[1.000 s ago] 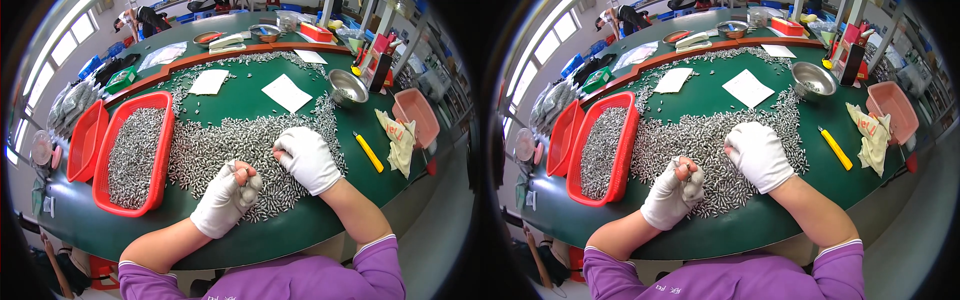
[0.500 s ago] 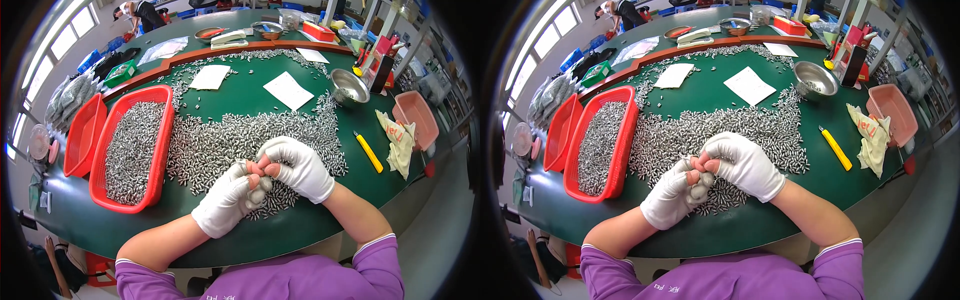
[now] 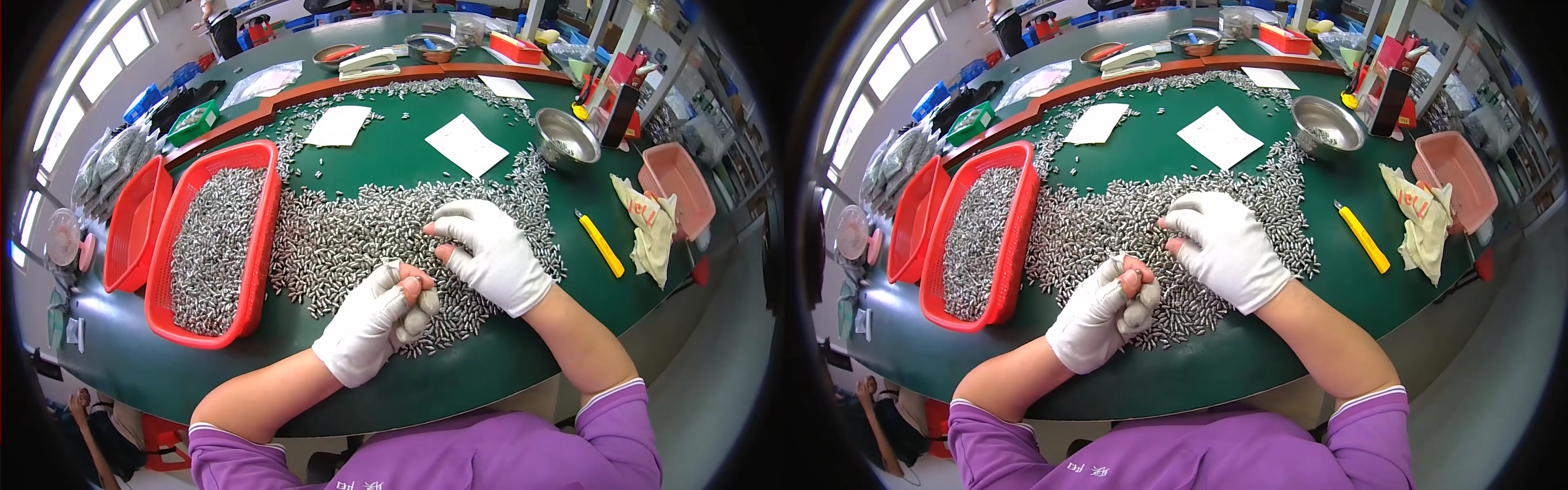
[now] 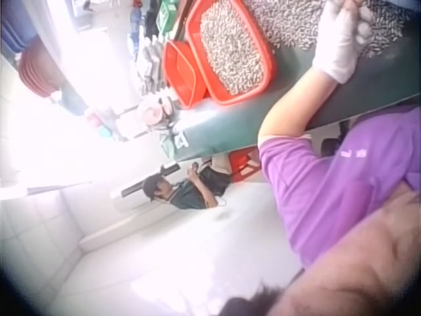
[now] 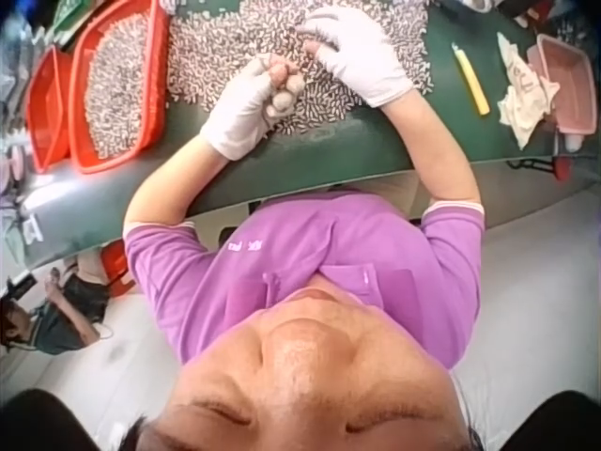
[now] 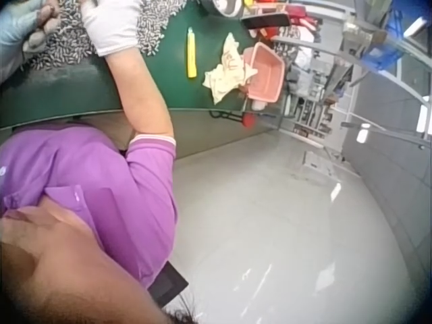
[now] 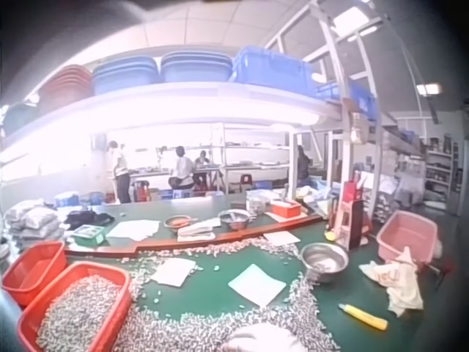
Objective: Sorting and inspecting small metal components on a workbench.
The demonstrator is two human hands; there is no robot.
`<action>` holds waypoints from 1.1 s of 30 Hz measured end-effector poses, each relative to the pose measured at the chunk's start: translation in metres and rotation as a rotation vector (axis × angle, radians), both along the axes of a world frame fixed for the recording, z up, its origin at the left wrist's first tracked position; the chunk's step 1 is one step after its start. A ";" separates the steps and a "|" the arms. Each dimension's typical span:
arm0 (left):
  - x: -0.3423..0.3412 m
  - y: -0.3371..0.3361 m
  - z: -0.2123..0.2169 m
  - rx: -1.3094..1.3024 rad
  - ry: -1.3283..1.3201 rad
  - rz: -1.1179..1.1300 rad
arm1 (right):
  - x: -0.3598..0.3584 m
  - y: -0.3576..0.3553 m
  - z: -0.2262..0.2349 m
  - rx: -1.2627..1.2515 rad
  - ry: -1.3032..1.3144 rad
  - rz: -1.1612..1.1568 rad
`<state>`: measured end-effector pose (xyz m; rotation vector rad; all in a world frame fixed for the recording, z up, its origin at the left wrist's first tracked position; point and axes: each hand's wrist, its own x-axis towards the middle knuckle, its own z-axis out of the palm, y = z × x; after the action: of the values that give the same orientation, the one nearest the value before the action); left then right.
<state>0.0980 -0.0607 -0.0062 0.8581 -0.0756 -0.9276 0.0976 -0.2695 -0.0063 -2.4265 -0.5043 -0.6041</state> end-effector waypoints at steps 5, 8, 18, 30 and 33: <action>-0.003 -0.002 0.001 0.020 -0.050 0.028 | 0.005 -0.007 -0.010 -0.138 -0.071 0.015; -0.004 -0.002 0.003 0.060 -0.083 0.047 | 0.004 -0.005 -0.008 -0.138 -0.035 0.028; -0.001 -0.002 -0.001 0.020 -0.048 0.040 | 0.000 -0.001 0.002 -0.099 0.011 0.086; -0.001 -0.002 -0.003 0.004 0.034 0.055 | 0.001 0.005 -0.004 -0.175 0.090 0.089; 0.000 -0.001 -0.005 0.001 0.030 0.039 | 0.001 0.007 -0.004 -0.072 -0.051 0.097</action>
<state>0.0981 -0.0618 -0.0109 0.8437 -0.0326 -0.9032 0.0988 -0.2628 -0.0101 -2.4430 -0.6716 -0.6168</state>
